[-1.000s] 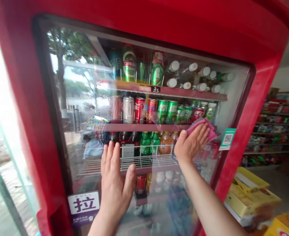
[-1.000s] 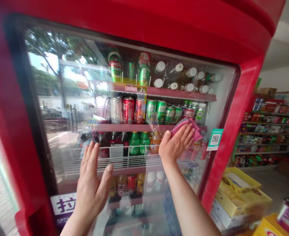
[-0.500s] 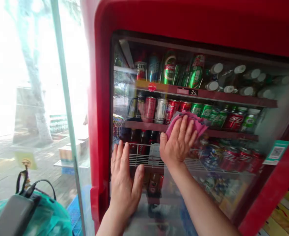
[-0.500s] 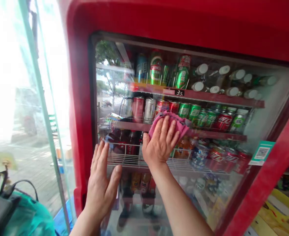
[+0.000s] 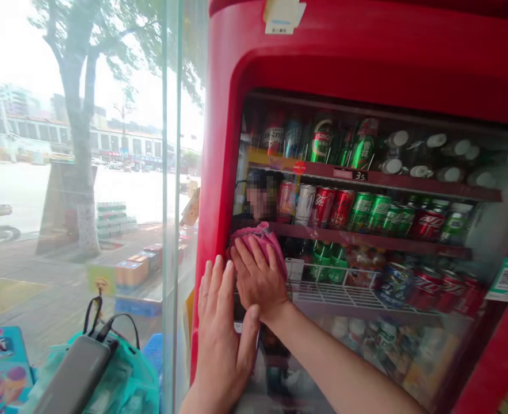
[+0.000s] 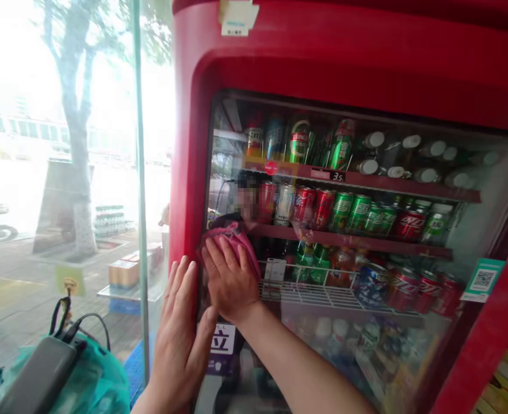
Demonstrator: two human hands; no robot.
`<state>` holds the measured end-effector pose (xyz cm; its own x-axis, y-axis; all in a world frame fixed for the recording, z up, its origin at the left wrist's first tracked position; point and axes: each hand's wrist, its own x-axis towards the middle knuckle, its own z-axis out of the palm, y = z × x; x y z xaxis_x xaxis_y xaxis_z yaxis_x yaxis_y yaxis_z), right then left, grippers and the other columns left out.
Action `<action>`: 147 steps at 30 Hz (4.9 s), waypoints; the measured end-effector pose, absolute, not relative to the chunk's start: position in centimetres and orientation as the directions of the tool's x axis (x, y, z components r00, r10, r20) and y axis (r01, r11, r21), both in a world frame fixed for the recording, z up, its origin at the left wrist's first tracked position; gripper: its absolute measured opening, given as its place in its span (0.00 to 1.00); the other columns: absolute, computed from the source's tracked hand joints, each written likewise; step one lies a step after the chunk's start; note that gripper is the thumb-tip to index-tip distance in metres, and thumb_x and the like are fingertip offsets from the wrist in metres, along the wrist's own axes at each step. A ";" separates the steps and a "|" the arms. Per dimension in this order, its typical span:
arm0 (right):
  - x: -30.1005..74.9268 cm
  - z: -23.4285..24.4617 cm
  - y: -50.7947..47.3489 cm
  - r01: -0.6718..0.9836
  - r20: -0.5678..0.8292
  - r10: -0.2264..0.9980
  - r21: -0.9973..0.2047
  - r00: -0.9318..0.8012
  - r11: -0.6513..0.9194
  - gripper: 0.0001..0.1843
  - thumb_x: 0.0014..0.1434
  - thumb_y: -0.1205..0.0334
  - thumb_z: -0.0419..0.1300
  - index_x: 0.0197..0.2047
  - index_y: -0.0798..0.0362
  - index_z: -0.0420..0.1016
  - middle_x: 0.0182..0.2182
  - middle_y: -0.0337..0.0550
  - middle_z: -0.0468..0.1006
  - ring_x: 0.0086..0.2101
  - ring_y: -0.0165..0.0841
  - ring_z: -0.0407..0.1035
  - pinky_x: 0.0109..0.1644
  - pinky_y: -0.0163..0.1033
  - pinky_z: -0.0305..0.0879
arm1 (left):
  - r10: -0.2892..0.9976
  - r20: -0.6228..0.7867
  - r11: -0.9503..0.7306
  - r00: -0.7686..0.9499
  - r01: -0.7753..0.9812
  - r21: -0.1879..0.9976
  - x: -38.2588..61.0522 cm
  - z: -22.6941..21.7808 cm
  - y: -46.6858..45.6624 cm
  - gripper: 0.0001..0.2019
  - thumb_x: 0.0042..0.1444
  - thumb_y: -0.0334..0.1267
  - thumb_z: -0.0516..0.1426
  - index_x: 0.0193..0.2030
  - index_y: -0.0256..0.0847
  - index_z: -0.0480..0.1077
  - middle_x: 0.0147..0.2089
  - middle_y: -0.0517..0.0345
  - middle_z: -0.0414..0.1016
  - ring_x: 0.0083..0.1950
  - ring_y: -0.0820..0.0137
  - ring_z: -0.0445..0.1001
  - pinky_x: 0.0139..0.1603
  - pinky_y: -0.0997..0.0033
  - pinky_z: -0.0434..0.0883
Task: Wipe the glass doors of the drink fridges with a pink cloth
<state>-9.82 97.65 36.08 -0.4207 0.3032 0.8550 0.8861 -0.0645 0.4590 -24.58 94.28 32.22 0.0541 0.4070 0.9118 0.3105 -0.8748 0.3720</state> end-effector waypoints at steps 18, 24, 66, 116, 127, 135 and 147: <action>-12.7 53.3 100.8 0.953 0.950 0.197 0.271 -0.242 -0.136 0.36 0.75 0.66 0.51 0.83 0.59 0.60 0.83 0.48 0.56 0.82 0.54 0.45 0.87 0.68 0.34 | 0.325 0.945 -0.899 0.043 0.323 0.294 -27.5 34.7 94.9 0.40 0.74 0.41 0.56 0.88 0.54 0.44 0.89 0.48 0.49 0.89 0.48 0.47 0.84 0.34 0.60; -10.7 53.6 98.6 0.919 0.900 0.296 0.372 -0.322 -0.133 0.37 0.76 0.59 0.53 0.84 0.56 0.58 0.84 0.45 0.54 0.83 0.49 0.44 0.88 0.64 0.35 | 0.272 0.961 -0.924 0.057 0.293 0.244 -25.4 35.8 94.6 0.40 0.74 0.42 0.57 0.88 0.55 0.45 0.89 0.50 0.50 0.89 0.49 0.49 0.86 0.35 0.56; 25.1 53.2 76.5 0.837 0.955 -0.121 -0.296 0.271 -0.460 0.41 0.75 0.57 0.49 0.85 0.65 0.51 0.84 0.57 0.51 0.82 0.57 0.44 0.84 0.71 0.45 | 0.070 0.990 -0.959 0.126 0.281 0.032 0.3 44.4 85.8 0.41 0.75 0.49 0.56 0.88 0.52 0.43 0.89 0.45 0.46 0.90 0.43 0.44 0.86 0.29 0.49; 32.8 39.9 69.7 0.918 0.915 0.380 0.261 -0.137 -0.297 0.44 0.76 0.49 0.58 0.86 0.53 0.50 0.83 0.52 0.57 0.83 0.49 0.45 0.87 0.66 0.40 | 0.109 0.957 -0.947 0.269 0.322 0.018 4.8 39.2 81.5 0.43 0.75 0.47 0.57 0.89 0.52 0.39 0.90 0.44 0.41 0.90 0.47 0.40 0.87 0.34 0.47; 21.8 37.9 78.4 0.910 0.987 0.141 -0.010 0.076 -0.414 0.52 0.76 0.44 0.54 0.88 0.61 0.34 0.83 0.68 0.49 0.81 0.68 0.43 0.78 0.83 0.47 | 0.188 0.962 -0.871 0.200 0.486 0.069 -7.9 37.2 88.9 0.43 0.75 0.45 0.57 0.89 0.53 0.39 0.90 0.45 0.42 0.90 0.47 0.40 0.87 0.32 0.49; 11.8 39.3 84.9 0.941 0.984 0.176 0.098 -0.042 -0.324 0.52 0.77 0.42 0.54 0.88 0.58 0.31 0.83 0.66 0.52 0.81 0.69 0.45 0.78 0.83 0.46 | 0.207 0.961 -0.862 0.184 0.498 0.090 -12.6 36.1 91.8 0.44 0.74 0.43 0.58 0.89 0.53 0.38 0.90 0.47 0.40 0.91 0.48 0.40 0.87 0.36 0.49; -0.4 40.1 92.0 0.981 0.942 0.299 0.180 -0.152 -0.069 0.51 0.76 0.52 0.59 0.89 0.50 0.32 0.84 0.57 0.51 0.82 0.65 0.44 0.82 0.81 0.34 | 0.253 0.952 -0.845 0.170 0.519 0.132 -19.5 34.4 93.6 0.44 0.74 0.45 0.58 0.89 0.52 0.38 0.90 0.47 0.42 0.90 0.47 0.41 0.87 0.35 0.50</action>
